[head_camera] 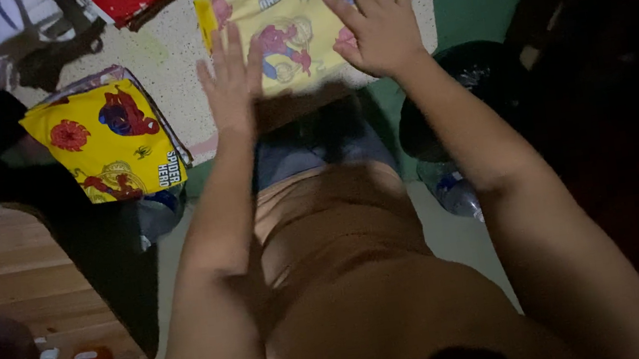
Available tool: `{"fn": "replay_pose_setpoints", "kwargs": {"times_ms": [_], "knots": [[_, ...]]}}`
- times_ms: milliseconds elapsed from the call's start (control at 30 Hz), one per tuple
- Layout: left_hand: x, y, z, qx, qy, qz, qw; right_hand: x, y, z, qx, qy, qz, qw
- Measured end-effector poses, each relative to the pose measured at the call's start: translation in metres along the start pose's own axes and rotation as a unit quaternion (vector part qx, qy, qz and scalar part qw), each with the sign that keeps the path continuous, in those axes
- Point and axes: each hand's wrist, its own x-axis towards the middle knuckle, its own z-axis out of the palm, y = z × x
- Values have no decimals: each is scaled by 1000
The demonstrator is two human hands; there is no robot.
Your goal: Folding small pieces of colorful baby clothing on a small table.
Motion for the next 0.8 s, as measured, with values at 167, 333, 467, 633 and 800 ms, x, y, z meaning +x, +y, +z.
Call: {"fn": "replay_pose_setpoints", "kwargs": {"times_ms": [167, 333, 467, 633, 800], "knots": [[-10, 0, -49, -185, 80, -8, 979, -13, 6, -2, -40, 49, -15, 998], [24, 4, -54, -246, 150, 21, 958, -26, -12, -22, 61, 143, 100, 983], [42, -1, -61, -117, 222, 59, 966, -39, -14, -5, 98, 227, 199, 948], [11, -14, -78, -210, 54, 16, 976, -24, -4, -2, 81, 194, 125, 970], [-33, -13, -76, -286, -4, -119, 951, 10, 5, -11, 65, 188, 4, 980]]}}
